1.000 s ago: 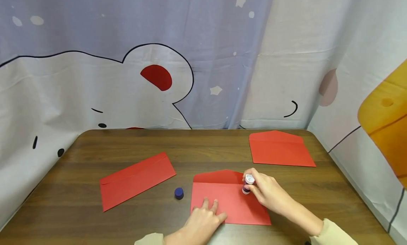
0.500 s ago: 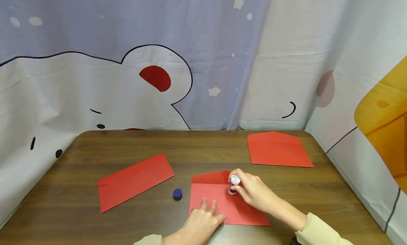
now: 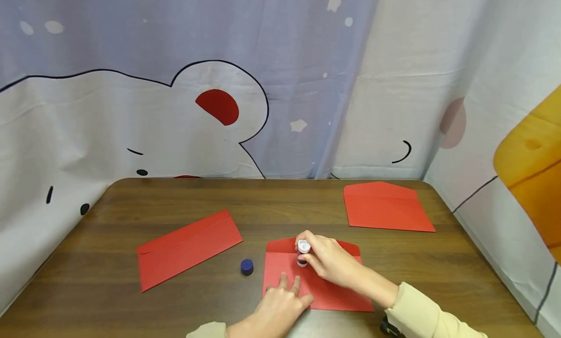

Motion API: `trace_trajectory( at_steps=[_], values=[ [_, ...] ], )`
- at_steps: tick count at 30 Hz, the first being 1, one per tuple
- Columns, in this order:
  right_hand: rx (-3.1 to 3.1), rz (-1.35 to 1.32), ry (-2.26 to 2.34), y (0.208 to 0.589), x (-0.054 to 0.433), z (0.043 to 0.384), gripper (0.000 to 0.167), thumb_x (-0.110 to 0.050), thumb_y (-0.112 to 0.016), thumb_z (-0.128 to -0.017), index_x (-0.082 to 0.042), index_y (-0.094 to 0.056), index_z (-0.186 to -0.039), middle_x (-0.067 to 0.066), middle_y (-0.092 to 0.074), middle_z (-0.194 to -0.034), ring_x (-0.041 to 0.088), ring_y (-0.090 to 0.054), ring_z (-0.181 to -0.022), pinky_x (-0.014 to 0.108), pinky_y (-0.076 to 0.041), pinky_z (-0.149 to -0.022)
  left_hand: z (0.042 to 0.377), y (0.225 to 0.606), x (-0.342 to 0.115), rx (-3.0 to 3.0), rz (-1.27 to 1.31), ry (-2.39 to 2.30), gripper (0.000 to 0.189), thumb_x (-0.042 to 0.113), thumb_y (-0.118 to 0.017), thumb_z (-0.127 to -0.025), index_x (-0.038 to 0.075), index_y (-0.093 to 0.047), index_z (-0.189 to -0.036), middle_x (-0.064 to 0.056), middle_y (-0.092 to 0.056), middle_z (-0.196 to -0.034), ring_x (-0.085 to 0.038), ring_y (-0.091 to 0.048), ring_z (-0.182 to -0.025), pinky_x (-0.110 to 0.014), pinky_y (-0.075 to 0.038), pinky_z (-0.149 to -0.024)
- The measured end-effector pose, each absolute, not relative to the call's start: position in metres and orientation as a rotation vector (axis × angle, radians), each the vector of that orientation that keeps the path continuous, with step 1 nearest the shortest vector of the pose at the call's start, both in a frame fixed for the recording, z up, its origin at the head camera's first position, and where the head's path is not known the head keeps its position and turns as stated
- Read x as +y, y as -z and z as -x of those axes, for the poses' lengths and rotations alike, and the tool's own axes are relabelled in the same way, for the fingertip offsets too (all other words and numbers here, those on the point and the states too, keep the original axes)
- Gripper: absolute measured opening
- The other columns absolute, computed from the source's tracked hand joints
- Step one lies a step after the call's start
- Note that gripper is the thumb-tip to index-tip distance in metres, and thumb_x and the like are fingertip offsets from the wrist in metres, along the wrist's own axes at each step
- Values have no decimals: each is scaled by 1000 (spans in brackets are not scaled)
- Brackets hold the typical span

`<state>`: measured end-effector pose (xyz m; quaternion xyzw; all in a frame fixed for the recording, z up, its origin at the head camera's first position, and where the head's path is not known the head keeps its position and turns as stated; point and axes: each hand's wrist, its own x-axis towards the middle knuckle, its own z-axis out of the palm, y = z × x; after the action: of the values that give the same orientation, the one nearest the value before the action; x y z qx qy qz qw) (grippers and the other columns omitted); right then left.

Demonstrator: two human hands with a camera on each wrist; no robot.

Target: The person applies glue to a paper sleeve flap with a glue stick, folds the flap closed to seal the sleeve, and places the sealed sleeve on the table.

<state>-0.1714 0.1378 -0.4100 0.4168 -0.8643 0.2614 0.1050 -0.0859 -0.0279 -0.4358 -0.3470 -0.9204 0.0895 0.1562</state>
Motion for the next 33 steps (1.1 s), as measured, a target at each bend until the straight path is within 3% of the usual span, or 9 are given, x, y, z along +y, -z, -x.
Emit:
trace_trajectory(
  at_steps=[18,33],
  values=[
    [-2481,-1375,-852,412,85,182,24,-17,-66,-89,-12,-51,-107,-7,-66,-88,6,-61,-83,25,-51,-78,88,437,-32,-2519,1003,-248,13,26,-70,-80,33,-63,-89,-1,-69,-96,-23,-63,-85,-25,-45,-40],
    [-2471,-1411,-738,411,76,183,26,-17,-66,-90,-11,-50,-110,-5,-61,-88,8,-59,-85,22,-51,-79,89,436,-29,-2597,968,-151,14,22,-70,-78,32,-63,-86,-2,-67,-93,-21,-58,-80,-24,-43,-39]
  ],
)
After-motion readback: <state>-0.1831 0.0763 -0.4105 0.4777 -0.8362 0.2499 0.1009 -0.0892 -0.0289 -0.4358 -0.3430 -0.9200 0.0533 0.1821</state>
